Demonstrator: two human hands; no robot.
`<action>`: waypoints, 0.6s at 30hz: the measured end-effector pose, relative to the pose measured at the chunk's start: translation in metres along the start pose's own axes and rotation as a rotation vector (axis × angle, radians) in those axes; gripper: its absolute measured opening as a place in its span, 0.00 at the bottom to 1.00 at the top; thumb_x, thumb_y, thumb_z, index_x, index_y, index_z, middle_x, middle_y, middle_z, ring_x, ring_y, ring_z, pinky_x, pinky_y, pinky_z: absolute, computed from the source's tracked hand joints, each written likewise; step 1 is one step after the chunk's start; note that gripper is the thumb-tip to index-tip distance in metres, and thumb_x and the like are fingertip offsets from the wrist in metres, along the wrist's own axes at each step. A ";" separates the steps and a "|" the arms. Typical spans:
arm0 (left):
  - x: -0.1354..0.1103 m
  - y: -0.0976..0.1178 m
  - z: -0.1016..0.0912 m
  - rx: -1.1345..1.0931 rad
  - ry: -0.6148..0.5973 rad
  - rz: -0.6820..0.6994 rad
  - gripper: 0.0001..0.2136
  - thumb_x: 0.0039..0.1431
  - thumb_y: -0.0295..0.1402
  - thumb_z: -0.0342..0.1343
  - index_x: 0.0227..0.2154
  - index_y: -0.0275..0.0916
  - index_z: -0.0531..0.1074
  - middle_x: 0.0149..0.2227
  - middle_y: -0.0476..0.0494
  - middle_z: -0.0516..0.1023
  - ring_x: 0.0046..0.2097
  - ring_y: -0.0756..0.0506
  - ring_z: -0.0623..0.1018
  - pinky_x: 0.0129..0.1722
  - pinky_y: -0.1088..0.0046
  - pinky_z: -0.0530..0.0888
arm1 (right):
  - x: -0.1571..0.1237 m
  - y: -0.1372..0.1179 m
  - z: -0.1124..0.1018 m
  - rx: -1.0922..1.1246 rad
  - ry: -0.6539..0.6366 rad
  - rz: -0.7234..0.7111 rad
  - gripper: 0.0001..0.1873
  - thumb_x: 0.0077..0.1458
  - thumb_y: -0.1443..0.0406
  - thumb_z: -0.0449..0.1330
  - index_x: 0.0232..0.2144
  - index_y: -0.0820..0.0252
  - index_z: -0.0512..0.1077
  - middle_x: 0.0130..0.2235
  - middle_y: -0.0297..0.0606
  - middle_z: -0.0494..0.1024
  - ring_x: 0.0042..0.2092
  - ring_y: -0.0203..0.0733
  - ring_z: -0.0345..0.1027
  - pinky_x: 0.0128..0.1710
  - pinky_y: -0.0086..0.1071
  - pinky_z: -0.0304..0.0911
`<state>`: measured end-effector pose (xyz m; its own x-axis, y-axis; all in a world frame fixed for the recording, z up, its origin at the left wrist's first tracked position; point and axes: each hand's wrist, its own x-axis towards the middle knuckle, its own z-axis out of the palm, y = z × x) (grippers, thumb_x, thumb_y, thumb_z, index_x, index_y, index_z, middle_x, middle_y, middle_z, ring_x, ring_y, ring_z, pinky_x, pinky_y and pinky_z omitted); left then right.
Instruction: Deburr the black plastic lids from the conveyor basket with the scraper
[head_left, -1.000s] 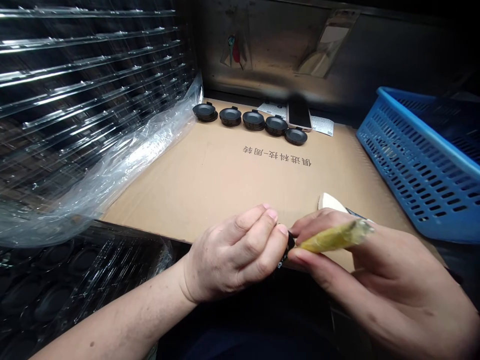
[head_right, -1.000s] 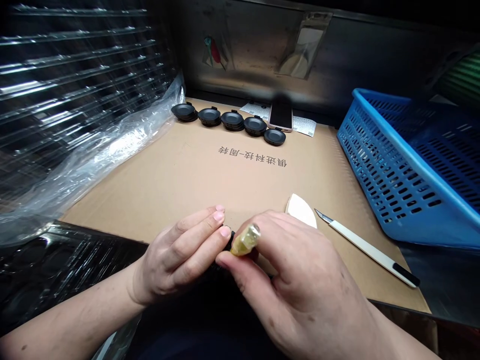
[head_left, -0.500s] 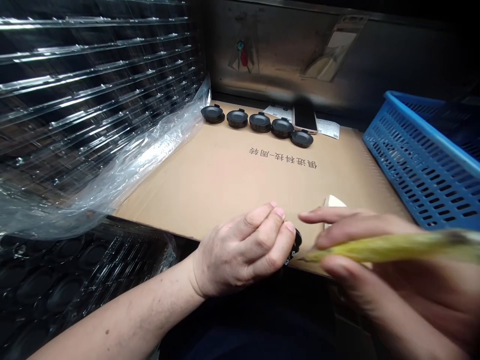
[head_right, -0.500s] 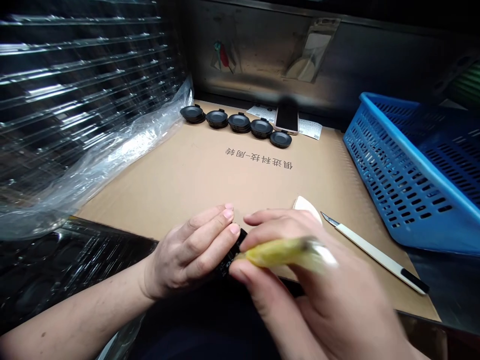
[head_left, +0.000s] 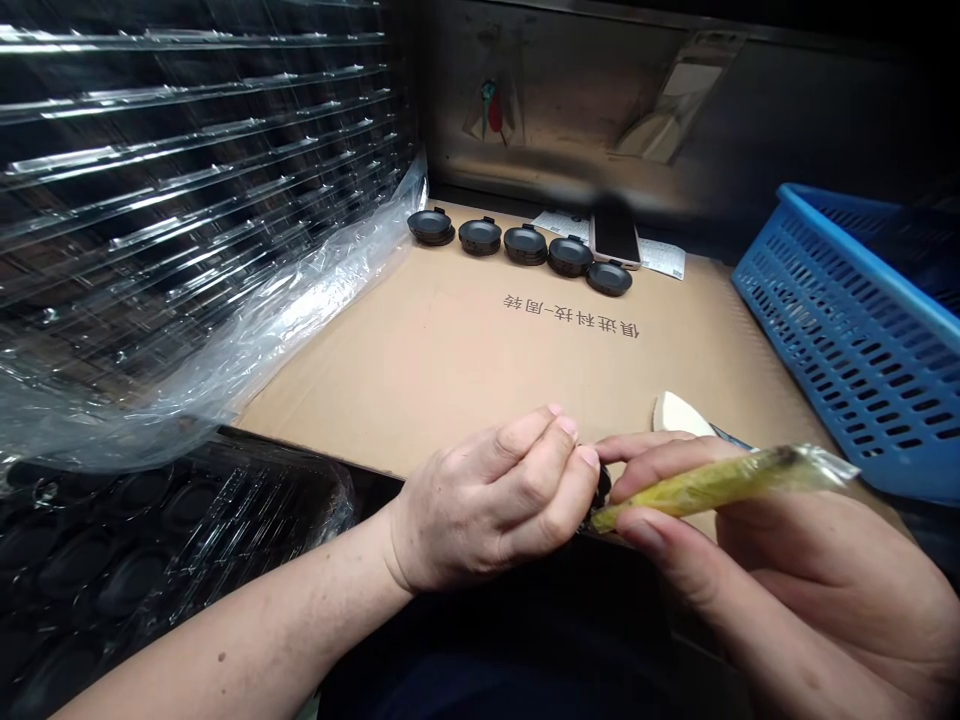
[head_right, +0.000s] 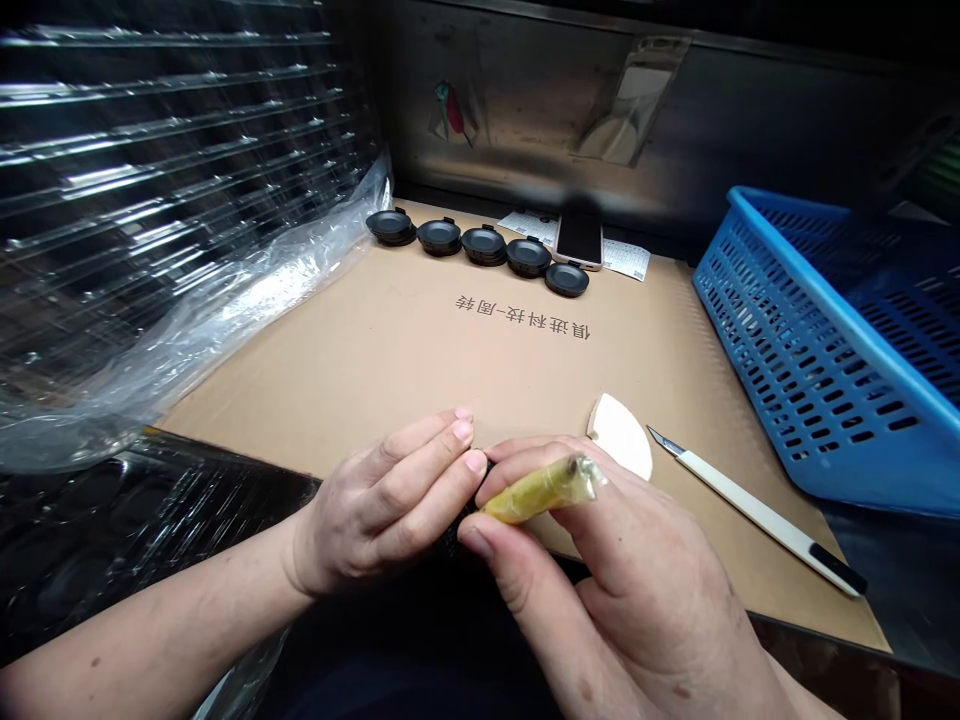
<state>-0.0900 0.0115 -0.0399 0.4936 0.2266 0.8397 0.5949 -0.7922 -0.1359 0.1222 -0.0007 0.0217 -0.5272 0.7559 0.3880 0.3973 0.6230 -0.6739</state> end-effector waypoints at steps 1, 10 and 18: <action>0.000 0.000 0.000 -0.001 0.005 -0.001 0.11 0.65 0.21 0.57 0.48 0.24 0.73 0.44 0.34 0.82 0.50 0.36 0.83 0.49 0.62 0.85 | 0.001 0.000 0.000 -0.007 0.003 -0.007 0.06 0.66 0.65 0.62 0.44 0.49 0.72 0.46 0.32 0.80 0.51 0.38 0.76 0.54 0.27 0.70; -0.002 0.000 0.000 -0.008 0.008 -0.004 0.11 0.65 0.21 0.57 0.49 0.24 0.73 0.44 0.33 0.82 0.51 0.36 0.83 0.50 0.62 0.85 | 0.003 -0.002 -0.001 -0.040 -0.009 -0.007 0.05 0.66 0.64 0.62 0.44 0.49 0.73 0.44 0.33 0.81 0.49 0.38 0.77 0.51 0.27 0.71; -0.002 0.001 0.002 -0.008 0.006 -0.002 0.11 0.65 0.23 0.58 0.49 0.24 0.72 0.44 0.35 0.82 0.51 0.37 0.83 0.51 0.63 0.85 | 0.010 -0.003 -0.004 -0.128 -0.052 -0.035 0.02 0.66 0.62 0.61 0.39 0.52 0.73 0.42 0.35 0.80 0.45 0.41 0.77 0.45 0.34 0.72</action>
<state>-0.0896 0.0116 -0.0429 0.4884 0.2251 0.8431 0.5907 -0.7964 -0.1296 0.1184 0.0056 0.0301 -0.5791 0.7241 0.3746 0.4687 0.6717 -0.5738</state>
